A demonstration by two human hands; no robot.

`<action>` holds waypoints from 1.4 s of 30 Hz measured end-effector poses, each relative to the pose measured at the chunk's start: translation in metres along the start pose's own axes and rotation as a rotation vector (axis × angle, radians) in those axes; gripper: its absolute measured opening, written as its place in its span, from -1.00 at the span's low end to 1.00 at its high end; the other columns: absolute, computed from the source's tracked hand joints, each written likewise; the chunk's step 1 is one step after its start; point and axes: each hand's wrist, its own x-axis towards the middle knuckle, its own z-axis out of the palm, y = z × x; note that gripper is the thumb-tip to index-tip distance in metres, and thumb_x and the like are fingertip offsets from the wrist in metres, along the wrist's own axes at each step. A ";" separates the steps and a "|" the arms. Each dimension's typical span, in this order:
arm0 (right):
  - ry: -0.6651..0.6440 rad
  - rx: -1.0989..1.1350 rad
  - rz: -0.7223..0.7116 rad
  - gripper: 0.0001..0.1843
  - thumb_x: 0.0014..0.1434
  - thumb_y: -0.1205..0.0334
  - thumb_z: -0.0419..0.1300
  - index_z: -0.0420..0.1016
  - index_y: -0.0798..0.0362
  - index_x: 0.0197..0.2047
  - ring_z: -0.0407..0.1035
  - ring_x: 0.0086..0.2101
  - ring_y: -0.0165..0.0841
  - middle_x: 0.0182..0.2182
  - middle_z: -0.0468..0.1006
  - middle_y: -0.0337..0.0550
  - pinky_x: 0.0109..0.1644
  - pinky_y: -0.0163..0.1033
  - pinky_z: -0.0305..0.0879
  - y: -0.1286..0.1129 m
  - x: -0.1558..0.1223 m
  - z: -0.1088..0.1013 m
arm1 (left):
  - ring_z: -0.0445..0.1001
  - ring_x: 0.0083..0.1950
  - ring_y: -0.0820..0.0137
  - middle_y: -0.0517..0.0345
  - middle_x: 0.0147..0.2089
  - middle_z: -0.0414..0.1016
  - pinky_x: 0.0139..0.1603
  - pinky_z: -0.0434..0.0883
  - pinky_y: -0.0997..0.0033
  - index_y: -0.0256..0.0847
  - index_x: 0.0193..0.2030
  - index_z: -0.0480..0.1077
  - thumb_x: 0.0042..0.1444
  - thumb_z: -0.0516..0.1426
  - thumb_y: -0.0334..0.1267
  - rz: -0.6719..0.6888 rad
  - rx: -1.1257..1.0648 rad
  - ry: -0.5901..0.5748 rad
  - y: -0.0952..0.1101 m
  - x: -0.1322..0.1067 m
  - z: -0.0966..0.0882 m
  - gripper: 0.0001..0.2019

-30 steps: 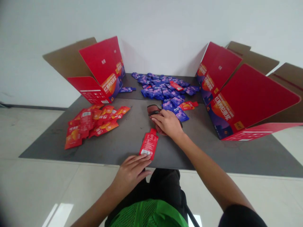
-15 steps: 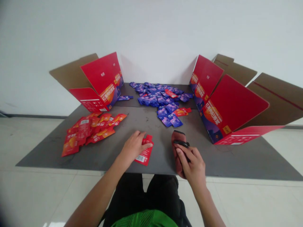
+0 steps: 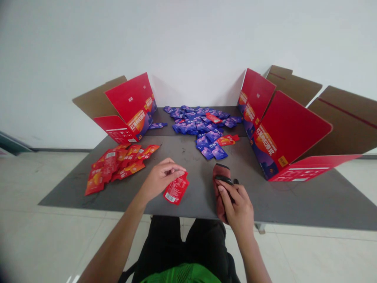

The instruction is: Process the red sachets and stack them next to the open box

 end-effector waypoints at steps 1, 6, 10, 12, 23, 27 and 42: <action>-0.001 -0.003 0.008 -0.64 0.38 -0.10 0.18 0.62 -0.21 0.12 0.47 -0.15 -0.28 -0.16 0.52 -0.16 -0.06 -0.16 0.36 0.000 0.000 0.000 | 0.48 -0.26 0.45 0.18 -0.22 0.46 -0.25 0.41 0.50 -0.08 -0.08 0.65 0.34 0.21 -0.15 0.031 -0.023 0.015 0.004 -0.006 -0.002 -0.83; -0.008 0.002 0.009 -0.65 0.38 -0.09 0.18 0.62 -0.22 0.11 0.47 -0.15 -0.26 -0.16 0.52 -0.16 -0.05 -0.16 0.36 -0.003 0.001 -0.001 | 0.50 -0.19 0.45 0.16 -0.19 0.45 -0.11 0.46 0.49 -0.11 -0.06 0.61 0.40 0.17 -0.22 0.180 0.085 0.089 0.002 -0.031 -0.001 -0.83; -0.005 0.021 0.004 -0.67 0.38 -0.07 0.19 0.62 -0.22 0.11 0.46 -0.14 -0.27 -0.16 0.51 -0.17 -0.04 -0.16 0.35 -0.003 0.001 -0.001 | 0.49 -0.16 0.44 0.16 -0.17 0.44 -0.05 0.47 0.47 -0.13 0.00 0.55 0.44 0.12 -0.25 0.217 0.201 0.173 -0.010 -0.026 -0.001 -0.83; -0.005 0.023 0.005 -0.67 0.38 -0.06 0.20 0.63 -0.22 0.11 0.46 -0.15 -0.28 -0.17 0.51 -0.18 -0.05 -0.17 0.35 -0.002 0.001 0.000 | 0.49 -0.14 0.43 0.14 -0.15 0.45 -0.05 0.47 0.44 -0.14 0.02 0.53 0.45 0.10 -0.23 0.248 0.247 0.230 -0.016 -0.021 -0.001 -0.82; -0.031 -0.008 0.004 -0.65 0.39 -0.08 0.17 0.62 -0.21 0.12 0.46 -0.16 -0.29 -0.17 0.50 -0.16 -0.07 -0.17 0.36 -0.003 0.002 -0.001 | 0.59 -0.11 0.37 0.12 -0.17 0.60 0.01 0.53 0.34 -0.16 -0.20 0.47 0.42 0.14 -0.15 0.173 0.060 -0.070 -0.026 -0.091 0.028 -0.81; -0.050 -0.031 0.018 -0.63 0.38 -0.11 0.16 0.62 -0.22 0.12 0.48 -0.14 -0.27 -0.14 0.53 -0.15 -0.06 -0.16 0.39 -0.002 0.001 -0.001 | 0.57 0.01 0.33 0.08 -0.07 0.59 0.13 0.53 0.24 -0.16 -0.11 0.47 0.42 0.13 -0.28 0.208 0.191 -0.070 -0.023 -0.111 0.028 -0.91; -0.535 0.044 -0.646 -0.69 0.43 0.01 0.15 0.59 -0.25 0.15 0.43 -0.07 -0.28 -0.10 0.56 -0.15 0.00 -0.16 0.32 -0.087 0.056 0.031 | 0.50 0.22 0.17 -0.05 0.16 0.57 0.25 0.51 0.08 -0.28 0.23 0.45 0.43 0.04 -0.40 0.377 0.587 0.032 -0.029 -0.154 0.055 -0.69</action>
